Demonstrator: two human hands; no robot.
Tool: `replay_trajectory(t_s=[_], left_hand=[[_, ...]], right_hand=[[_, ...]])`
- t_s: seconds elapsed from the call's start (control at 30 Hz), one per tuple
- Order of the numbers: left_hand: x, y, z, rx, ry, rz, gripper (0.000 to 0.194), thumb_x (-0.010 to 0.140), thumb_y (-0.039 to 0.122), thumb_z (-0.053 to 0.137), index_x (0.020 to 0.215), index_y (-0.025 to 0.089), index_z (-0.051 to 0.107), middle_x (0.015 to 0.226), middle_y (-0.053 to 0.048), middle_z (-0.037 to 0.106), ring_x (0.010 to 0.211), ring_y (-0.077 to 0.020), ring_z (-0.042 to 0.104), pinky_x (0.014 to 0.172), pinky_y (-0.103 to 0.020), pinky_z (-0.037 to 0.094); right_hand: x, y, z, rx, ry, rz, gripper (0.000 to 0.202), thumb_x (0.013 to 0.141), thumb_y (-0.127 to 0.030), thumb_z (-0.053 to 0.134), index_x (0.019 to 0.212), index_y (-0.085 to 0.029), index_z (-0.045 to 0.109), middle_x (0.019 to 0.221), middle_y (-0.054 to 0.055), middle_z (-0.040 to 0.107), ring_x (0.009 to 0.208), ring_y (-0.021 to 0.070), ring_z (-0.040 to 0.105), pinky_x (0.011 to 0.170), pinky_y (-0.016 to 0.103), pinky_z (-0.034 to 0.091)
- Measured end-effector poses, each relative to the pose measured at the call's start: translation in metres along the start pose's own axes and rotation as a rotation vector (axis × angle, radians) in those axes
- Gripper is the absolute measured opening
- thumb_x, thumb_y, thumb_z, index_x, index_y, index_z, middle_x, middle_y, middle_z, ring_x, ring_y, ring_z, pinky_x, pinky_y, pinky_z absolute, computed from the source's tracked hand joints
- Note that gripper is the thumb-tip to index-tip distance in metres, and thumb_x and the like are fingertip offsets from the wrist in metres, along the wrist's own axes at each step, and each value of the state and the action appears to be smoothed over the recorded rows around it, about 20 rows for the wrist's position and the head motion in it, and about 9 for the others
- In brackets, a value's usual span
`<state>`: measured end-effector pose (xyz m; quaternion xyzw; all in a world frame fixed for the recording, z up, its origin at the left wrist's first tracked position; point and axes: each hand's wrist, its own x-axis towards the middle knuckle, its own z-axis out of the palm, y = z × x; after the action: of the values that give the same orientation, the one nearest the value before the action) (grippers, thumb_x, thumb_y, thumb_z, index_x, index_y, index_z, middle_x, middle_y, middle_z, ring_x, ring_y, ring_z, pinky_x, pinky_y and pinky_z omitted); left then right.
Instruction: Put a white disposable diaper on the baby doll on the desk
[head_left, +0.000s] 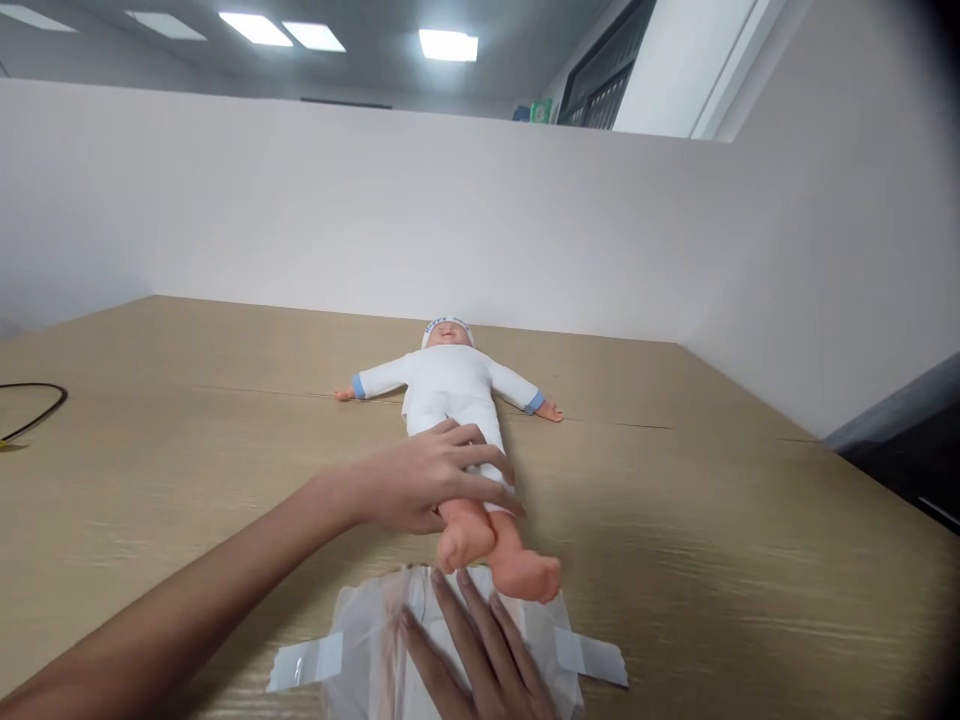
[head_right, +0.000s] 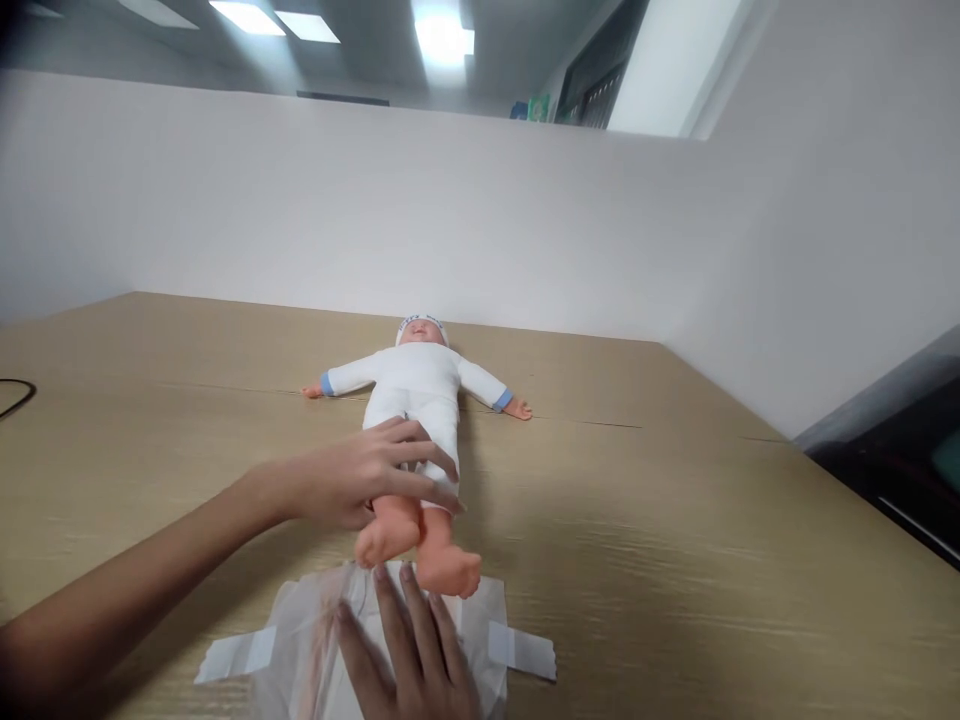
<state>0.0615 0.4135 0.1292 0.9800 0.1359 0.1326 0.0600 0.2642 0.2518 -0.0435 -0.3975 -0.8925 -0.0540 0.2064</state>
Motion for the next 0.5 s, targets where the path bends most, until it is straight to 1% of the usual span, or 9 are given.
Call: replay_trajectory(t_s=[0.07, 0.13, 0.2, 0.27, 0.33, 0.43, 0.5], left_hand=[[0.003, -0.005, -0.018, -0.115, 0.040, -0.027, 0.041, 0.101, 0.023, 0.063, 0.141, 0.031, 0.068, 0.139, -0.008, 0.068, 0.118, -0.0302, 0.060, 0.102, -0.044, 0.051], [0.006, -0.012, -0.035, -0.203, 0.068, -0.036, 0.044, 0.097, 0.020, 0.065, 0.140, 0.030, 0.068, 0.140, -0.007, 0.068, 0.123, -0.0299, 0.060, 0.106, -0.043, 0.052], [0.010, -0.019, -0.049, -0.276, 0.097, -0.010, 0.044, 0.097, 0.019, 0.065, 0.139, 0.028, 0.069, 0.141, -0.007, 0.068, 0.129, -0.0289, 0.061, 0.112, -0.044, 0.051], [0.014, -0.024, -0.061, -0.315, 0.133, 0.028, 0.039, 0.099, 0.024, 0.067, 0.137, 0.026, 0.069, 0.140, -0.008, 0.070, 0.132, -0.0275, 0.062, 0.117, -0.043, 0.049], [0.016, -0.027, -0.072, -0.307, 0.159, 0.037, 0.036, 0.100, 0.028, 0.071, 0.136, 0.023, 0.070, 0.138, -0.008, 0.072, 0.132, -0.0256, 0.062, 0.118, -0.042, 0.049], [0.015, -0.031, -0.084, -0.275, 0.173, 0.016, 0.036, 0.100, 0.023, 0.071, 0.135, 0.018, 0.069, 0.135, -0.006, 0.074, 0.130, -0.0222, 0.063, 0.117, -0.040, 0.049], [0.012, -0.034, -0.088, -0.286, 0.177, 0.012, 0.035, 0.101, 0.018, 0.066, 0.136, 0.017, 0.068, 0.135, -0.005, 0.074, 0.132, -0.0210, 0.062, 0.118, -0.041, 0.048]], right_hand=[[0.014, 0.013, -0.004, 0.019, -0.039, -0.098, 0.080, 0.107, -0.050, 0.061, 0.175, -0.037, 0.020, 0.167, 0.010, 0.047, 0.144, 0.0414, 0.061, 0.109, 0.056, 0.064], [0.032, 0.020, -0.013, 0.062, -0.091, -0.102, 0.090, 0.103, -0.059, 0.064, 0.176, -0.035, 0.018, 0.172, 0.013, 0.040, 0.149, 0.0436, 0.056, 0.112, 0.060, 0.061], [0.053, 0.023, -0.026, 0.129, -0.168, -0.035, 0.090, 0.103, -0.055, 0.066, 0.176, -0.035, 0.016, 0.176, 0.011, 0.031, 0.157, 0.0422, 0.045, 0.120, 0.063, 0.053], [0.076, 0.024, -0.038, 0.199, -0.257, 0.060, 0.082, 0.106, -0.048, 0.063, 0.175, -0.037, 0.020, 0.180, 0.006, 0.025, 0.164, 0.0375, 0.034, 0.129, 0.064, 0.042], [0.100, 0.029, -0.045, 0.246, -0.327, 0.138, 0.071, 0.110, -0.046, 0.057, 0.174, -0.038, 0.026, 0.182, 0.004, 0.023, 0.168, 0.0334, 0.026, 0.134, 0.063, 0.034], [0.135, 0.044, -0.041, 0.247, -0.343, 0.197, 0.064, 0.112, -0.047, 0.054, 0.171, -0.035, 0.036, 0.182, 0.008, 0.025, 0.169, 0.0333, 0.022, 0.136, 0.062, 0.027], [0.156, 0.058, -0.032, 0.221, -0.308, 0.203, 0.061, 0.111, -0.044, 0.057, 0.169, -0.030, 0.043, 0.180, 0.012, 0.032, 0.167, 0.0357, 0.027, 0.136, 0.061, 0.027]])
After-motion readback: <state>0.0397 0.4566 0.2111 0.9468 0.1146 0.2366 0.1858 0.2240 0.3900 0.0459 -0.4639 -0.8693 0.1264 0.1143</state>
